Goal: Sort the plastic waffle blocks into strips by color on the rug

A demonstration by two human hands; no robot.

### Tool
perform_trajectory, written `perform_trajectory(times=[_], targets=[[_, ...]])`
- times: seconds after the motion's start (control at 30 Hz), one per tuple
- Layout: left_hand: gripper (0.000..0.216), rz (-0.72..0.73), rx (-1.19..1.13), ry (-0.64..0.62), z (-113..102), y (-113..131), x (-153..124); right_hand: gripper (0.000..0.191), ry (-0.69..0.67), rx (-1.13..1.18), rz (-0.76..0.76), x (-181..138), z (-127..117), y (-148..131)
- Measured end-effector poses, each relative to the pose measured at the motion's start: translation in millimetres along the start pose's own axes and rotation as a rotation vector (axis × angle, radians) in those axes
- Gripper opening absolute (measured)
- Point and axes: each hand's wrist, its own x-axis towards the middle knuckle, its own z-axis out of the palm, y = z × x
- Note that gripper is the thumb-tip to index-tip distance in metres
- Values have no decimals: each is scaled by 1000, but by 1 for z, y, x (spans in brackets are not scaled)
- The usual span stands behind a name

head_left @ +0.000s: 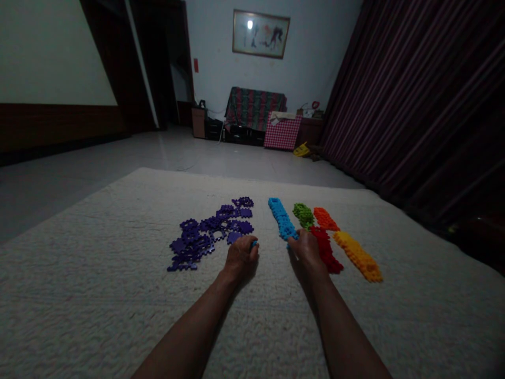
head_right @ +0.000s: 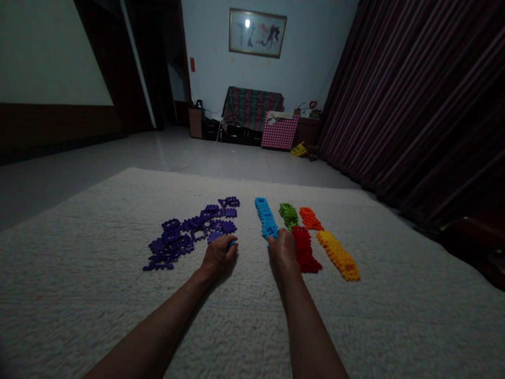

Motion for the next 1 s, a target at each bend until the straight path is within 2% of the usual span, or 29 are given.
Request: perform_trajectory(times=[0.27,0.47,0.77,1.0], targets=[[23,-11,10,17,1,1,-1,61,25,-41,114,1,0,-20],[23,-18,16,-11,1,1,-1,50,14,-69,106,0,6,-15],[22,-22,0,13,1,0,-1,52,-43,-46,191,4,-1,-17],[22,-8,-19,33,0,1,-1,57,-61,-16,151,4,-2,-9]])
